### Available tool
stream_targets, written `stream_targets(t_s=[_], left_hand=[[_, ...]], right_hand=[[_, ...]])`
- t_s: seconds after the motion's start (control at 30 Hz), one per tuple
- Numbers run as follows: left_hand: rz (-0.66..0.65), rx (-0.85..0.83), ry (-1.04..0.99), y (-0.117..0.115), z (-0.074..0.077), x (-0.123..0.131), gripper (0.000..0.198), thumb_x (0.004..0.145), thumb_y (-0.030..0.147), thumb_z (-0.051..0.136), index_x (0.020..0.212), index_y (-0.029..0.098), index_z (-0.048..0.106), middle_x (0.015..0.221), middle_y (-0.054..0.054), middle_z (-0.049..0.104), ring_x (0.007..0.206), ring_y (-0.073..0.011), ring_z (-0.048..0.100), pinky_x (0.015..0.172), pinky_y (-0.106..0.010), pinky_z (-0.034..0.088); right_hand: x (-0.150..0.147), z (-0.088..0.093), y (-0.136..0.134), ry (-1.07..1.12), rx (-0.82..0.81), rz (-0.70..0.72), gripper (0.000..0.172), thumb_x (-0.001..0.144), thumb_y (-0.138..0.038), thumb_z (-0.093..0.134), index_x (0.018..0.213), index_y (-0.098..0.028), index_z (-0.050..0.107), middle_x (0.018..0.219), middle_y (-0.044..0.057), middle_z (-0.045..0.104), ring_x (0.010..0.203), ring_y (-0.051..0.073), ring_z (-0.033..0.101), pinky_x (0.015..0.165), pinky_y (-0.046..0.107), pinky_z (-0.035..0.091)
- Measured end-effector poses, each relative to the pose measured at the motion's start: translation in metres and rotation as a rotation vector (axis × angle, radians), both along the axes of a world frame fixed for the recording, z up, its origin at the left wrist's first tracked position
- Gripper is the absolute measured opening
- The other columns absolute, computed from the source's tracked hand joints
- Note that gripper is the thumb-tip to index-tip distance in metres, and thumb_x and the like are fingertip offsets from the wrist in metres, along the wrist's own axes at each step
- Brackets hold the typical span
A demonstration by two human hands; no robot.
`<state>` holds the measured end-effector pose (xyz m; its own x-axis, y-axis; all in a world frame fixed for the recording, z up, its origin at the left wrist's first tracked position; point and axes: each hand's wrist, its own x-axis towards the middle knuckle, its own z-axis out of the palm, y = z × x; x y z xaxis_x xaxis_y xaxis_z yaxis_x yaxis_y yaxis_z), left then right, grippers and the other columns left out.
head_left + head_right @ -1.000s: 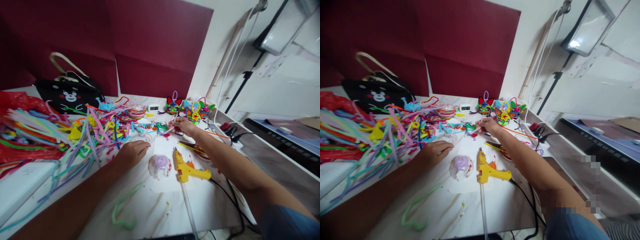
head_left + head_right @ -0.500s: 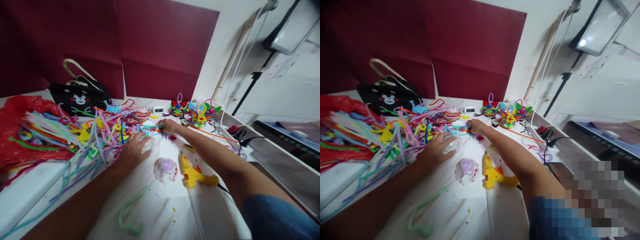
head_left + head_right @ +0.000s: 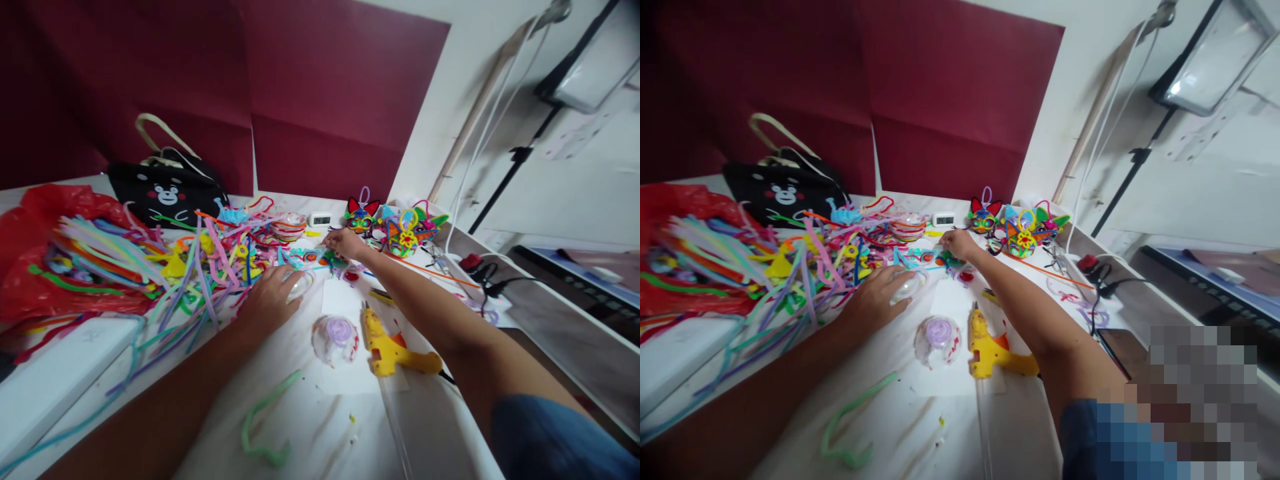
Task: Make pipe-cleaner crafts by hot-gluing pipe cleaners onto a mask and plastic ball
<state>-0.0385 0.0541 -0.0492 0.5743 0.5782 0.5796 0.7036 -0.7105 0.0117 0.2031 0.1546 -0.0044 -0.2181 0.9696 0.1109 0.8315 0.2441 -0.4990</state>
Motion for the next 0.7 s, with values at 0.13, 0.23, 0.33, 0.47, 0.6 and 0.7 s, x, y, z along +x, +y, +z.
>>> stream_targets(t_s=[0.13, 0.23, 0.33, 0.47, 0.6, 0.7], left_hand=[[-0.003, -0.006, -0.013, 0.001, -0.001, 0.0, 0.04, 0.081, 0.023, 0.058, 0.121, 0.014, 0.061, 0.118, -0.016, 0.06, 0.109, -0.0302, 0.056, 0.1, -0.047, 0.045], [-0.001, -0.005, -0.022, 0.001, -0.001, 0.0, 0.039, 0.082, 0.024, 0.058, 0.119, 0.016, 0.062, 0.118, -0.016, 0.06, 0.109, -0.0301, 0.056, 0.099, -0.047, 0.046], [0.008, -0.006, -0.041, 0.001, 0.0, 0.0, 0.036, 0.084, 0.028, 0.058, 0.118, 0.017, 0.062, 0.119, -0.015, 0.06, 0.111, -0.0303, 0.055, 0.099, -0.048, 0.045], [0.012, -0.013, -0.068, -0.002, 0.004, 0.002, 0.033, 0.085, 0.03, 0.058, 0.115, 0.016, 0.064, 0.118, -0.015, 0.061, 0.109, -0.0301, 0.056, 0.098, -0.048, 0.045], [-0.011, 0.013, -0.158, -0.004, 0.009, 0.005, 0.027, 0.087, 0.028, 0.055, 0.109, 0.016, 0.066, 0.11, -0.013, 0.065, 0.103, -0.0272, 0.059, 0.096, -0.045, 0.046], [-0.017, 0.032, -0.225, -0.008, 0.014, 0.008, 0.031, 0.091, 0.029, 0.051, 0.114, 0.013, 0.063, 0.11, -0.013, 0.066, 0.104, -0.0263, 0.06, 0.097, -0.042, 0.047]], right_hand=[[0.007, 0.004, -0.004, 0.226, -0.048, -0.039, 0.027, 0.093, -0.032, 0.057, 0.112, -0.014, 0.06, 0.107, 0.006, 0.064, 0.089, 0.017, 0.065, 0.076, 0.036, 0.056], [0.01, 0.009, -0.012, 0.392, -0.08, -0.047, 0.025, 0.093, -0.032, 0.057, 0.109, -0.014, 0.061, 0.102, 0.005, 0.065, 0.083, 0.015, 0.065, 0.072, 0.033, 0.056], [0.011, 0.014, -0.027, 0.543, -0.12, -0.03, 0.021, 0.093, -0.032, 0.057, 0.102, -0.013, 0.062, 0.093, 0.003, 0.067, 0.073, 0.012, 0.065, 0.063, 0.027, 0.055], [0.012, 0.016, -0.048, 0.695, -0.184, 0.002, 0.015, 0.094, -0.023, 0.049, 0.095, -0.012, 0.06, 0.087, 0.007, 0.072, 0.062, 0.011, 0.066, 0.047, 0.019, 0.045], [0.01, 0.014, -0.064, 0.764, -0.223, 0.031, 0.006, 0.087, -0.017, 0.047, 0.092, -0.017, 0.051, 0.08, 0.006, 0.074, 0.055, 0.011, 0.065, 0.04, 0.017, 0.038], [0.006, 0.015, -0.078, 0.768, -0.245, 0.095, 0.012, 0.084, -0.015, 0.047, 0.094, -0.02, 0.044, 0.078, 0.003, 0.074, 0.053, 0.012, 0.064, 0.04, 0.017, 0.035]])
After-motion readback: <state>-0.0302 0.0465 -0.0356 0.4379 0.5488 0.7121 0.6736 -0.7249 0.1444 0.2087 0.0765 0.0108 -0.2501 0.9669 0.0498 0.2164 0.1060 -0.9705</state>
